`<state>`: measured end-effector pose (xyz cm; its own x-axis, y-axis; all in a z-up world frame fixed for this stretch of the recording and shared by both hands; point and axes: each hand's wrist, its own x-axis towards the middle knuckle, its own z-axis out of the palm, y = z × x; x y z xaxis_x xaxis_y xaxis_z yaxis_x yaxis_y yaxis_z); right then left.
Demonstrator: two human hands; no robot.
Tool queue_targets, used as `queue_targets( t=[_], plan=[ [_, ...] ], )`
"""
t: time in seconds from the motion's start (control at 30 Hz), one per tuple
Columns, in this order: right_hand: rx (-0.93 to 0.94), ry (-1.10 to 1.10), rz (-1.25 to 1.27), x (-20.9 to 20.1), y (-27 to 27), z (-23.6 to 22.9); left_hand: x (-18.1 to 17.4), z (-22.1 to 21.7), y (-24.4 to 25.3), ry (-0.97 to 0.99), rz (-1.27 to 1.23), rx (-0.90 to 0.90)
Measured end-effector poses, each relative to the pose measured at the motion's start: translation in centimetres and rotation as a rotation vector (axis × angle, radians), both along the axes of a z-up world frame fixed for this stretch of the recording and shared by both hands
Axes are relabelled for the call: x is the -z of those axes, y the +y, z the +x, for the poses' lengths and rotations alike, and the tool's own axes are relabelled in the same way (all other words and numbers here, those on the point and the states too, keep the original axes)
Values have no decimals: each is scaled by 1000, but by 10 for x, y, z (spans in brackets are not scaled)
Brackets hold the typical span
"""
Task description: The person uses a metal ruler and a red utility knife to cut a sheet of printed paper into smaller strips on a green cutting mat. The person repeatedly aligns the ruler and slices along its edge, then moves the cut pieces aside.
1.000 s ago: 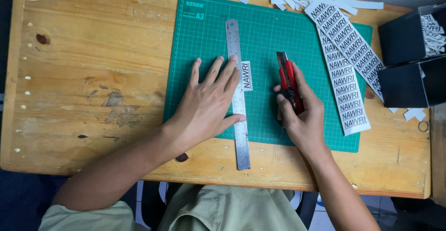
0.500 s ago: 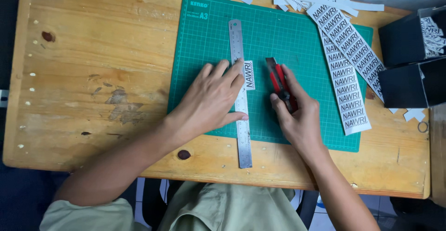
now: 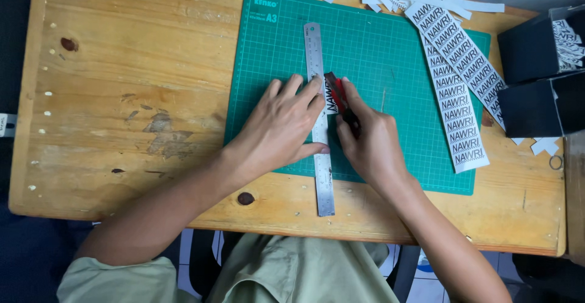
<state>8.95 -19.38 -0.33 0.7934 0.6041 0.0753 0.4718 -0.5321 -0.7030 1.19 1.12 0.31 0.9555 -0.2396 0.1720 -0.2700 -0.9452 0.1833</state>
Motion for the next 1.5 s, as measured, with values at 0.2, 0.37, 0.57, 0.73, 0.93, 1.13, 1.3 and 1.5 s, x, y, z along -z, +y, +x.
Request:
queue_targets(
  t=[0.2, 0.37, 0.57, 0.73, 0.93, 1.13, 1.3, 1.5],
  plan=[
    [-54, -95, -208, -6, 6, 2, 2, 1, -1, -11, 8, -6],
    [-79, -174, -326, -17, 14, -4, 6, 0, -2, -3, 18, -19],
    [-92, -231, -406, -19, 12, -15, 2, 0, -1, 3, 30, -19],
    [-93, -224, -456, -28, -4, -43, 3, -1, -1, -24, 46, -15],
    [-89, -225, -473, -21, -25, -61, -1, -1, -1, -46, 55, -12],
    [-93, -110, -419, -30, -40, -55, -2, 0, 0, -6, 20, -15],
    [42, 130, -285, -56, -46, -20, -5, 0, 1, 24, -21, -21],
    [-153, -50, -150, -35, -45, 55, 0, 3, 5, -43, -91, -5]
  ],
)
